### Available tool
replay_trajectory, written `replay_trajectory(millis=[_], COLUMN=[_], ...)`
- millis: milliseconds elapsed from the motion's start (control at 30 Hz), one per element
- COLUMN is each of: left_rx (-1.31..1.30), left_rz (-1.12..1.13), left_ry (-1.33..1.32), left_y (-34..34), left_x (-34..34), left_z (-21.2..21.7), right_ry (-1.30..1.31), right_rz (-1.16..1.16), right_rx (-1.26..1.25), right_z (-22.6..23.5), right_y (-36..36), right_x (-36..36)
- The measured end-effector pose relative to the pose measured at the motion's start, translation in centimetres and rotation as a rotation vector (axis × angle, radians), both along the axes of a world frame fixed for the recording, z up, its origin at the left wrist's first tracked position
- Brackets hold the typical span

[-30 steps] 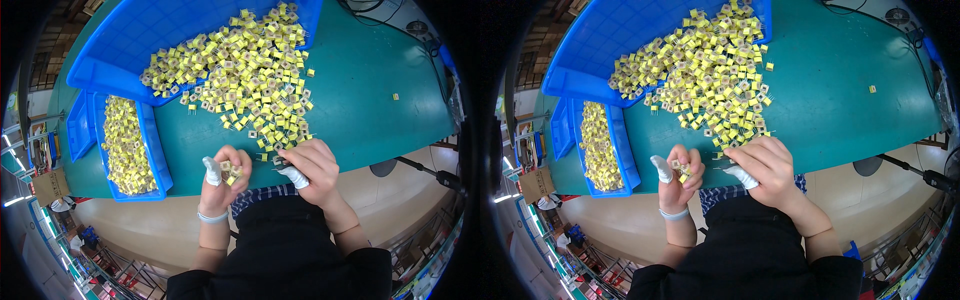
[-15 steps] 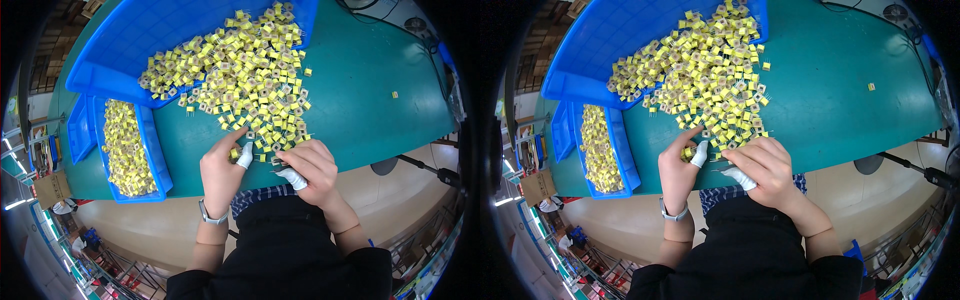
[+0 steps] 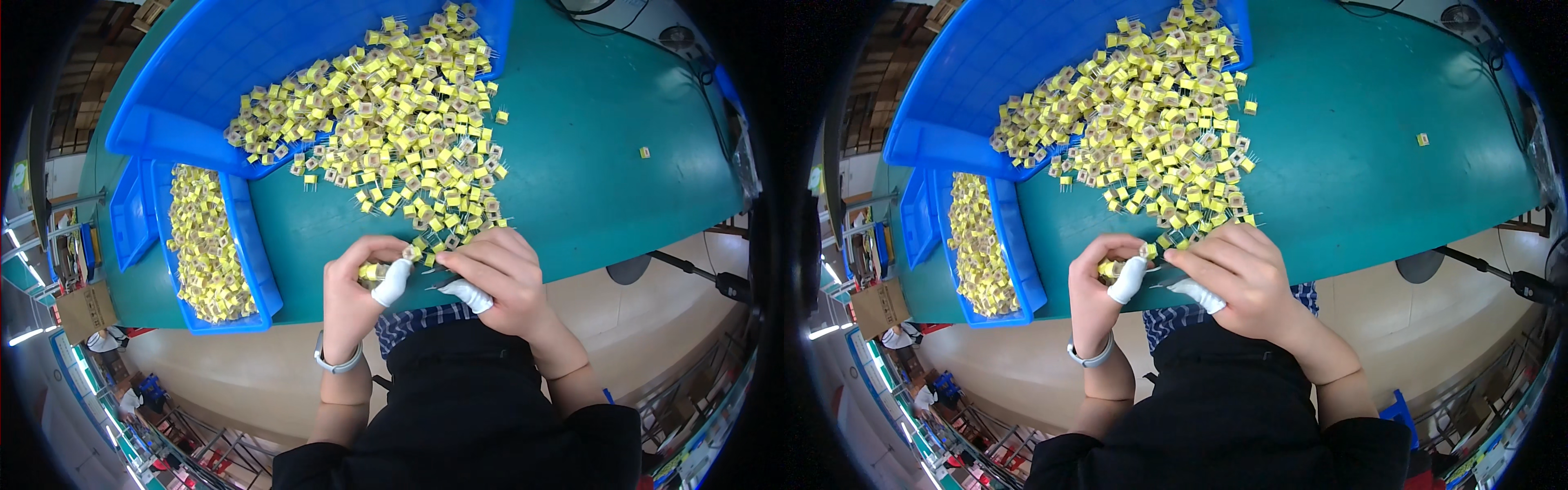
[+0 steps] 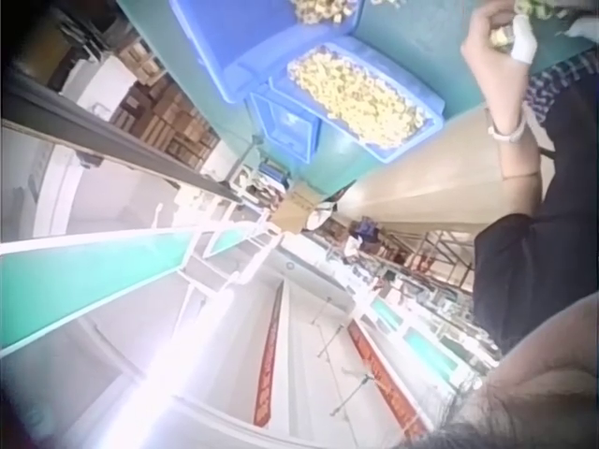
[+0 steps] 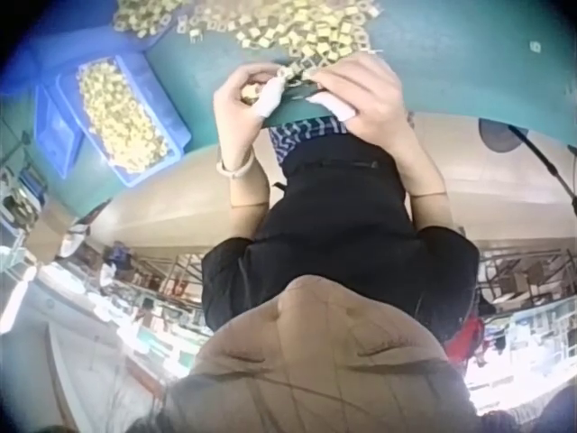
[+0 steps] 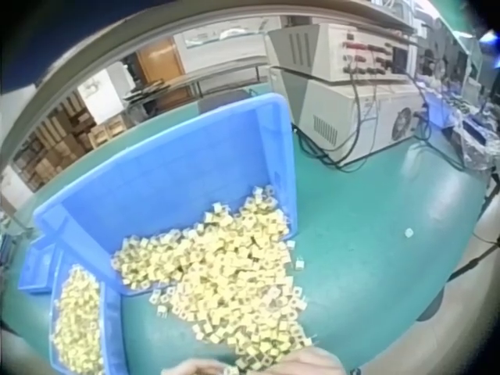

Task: The person picks up a transformer from a pile, trims its leads using a pair of pliers, and places the finished component into a blue bin, repeating the process for several others.

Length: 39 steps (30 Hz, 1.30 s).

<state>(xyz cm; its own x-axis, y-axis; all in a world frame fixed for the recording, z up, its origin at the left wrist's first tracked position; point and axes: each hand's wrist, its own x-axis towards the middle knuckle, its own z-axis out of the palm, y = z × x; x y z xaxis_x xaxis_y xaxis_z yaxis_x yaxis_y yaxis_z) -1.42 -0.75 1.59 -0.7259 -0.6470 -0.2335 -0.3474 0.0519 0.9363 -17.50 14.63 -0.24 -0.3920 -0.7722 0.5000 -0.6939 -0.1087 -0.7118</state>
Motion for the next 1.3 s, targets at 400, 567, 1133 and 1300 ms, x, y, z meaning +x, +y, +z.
replay_trajectory(millis=[400, 567, 1133, 1300], left_rx=[0.441, 0.505, 0.281, 0.28], left_rz=[0.072, 0.075, 0.107, 0.127], left_ry=[0.238, 0.325, 0.493, 0.513], left_y=[1.1, 1.3, 2.2, 2.4], left_x=[1.0, 1.0, 0.3, 0.2], left_z=[-2.0, -2.7, -3.0, -3.2], right_ry=[-0.042, -0.041, -0.025, -0.042], right_rz=[0.06, 0.07, -0.06, -0.07], right_rx=[-0.001, -0.009, 0.011, 0.012], right_z=[-0.1, -0.1, 0.3, 0.4], right_y=[-0.5, -0.5, -0.6, -0.5], right_x=[1.2, 1.2, 1.0, 1.1])
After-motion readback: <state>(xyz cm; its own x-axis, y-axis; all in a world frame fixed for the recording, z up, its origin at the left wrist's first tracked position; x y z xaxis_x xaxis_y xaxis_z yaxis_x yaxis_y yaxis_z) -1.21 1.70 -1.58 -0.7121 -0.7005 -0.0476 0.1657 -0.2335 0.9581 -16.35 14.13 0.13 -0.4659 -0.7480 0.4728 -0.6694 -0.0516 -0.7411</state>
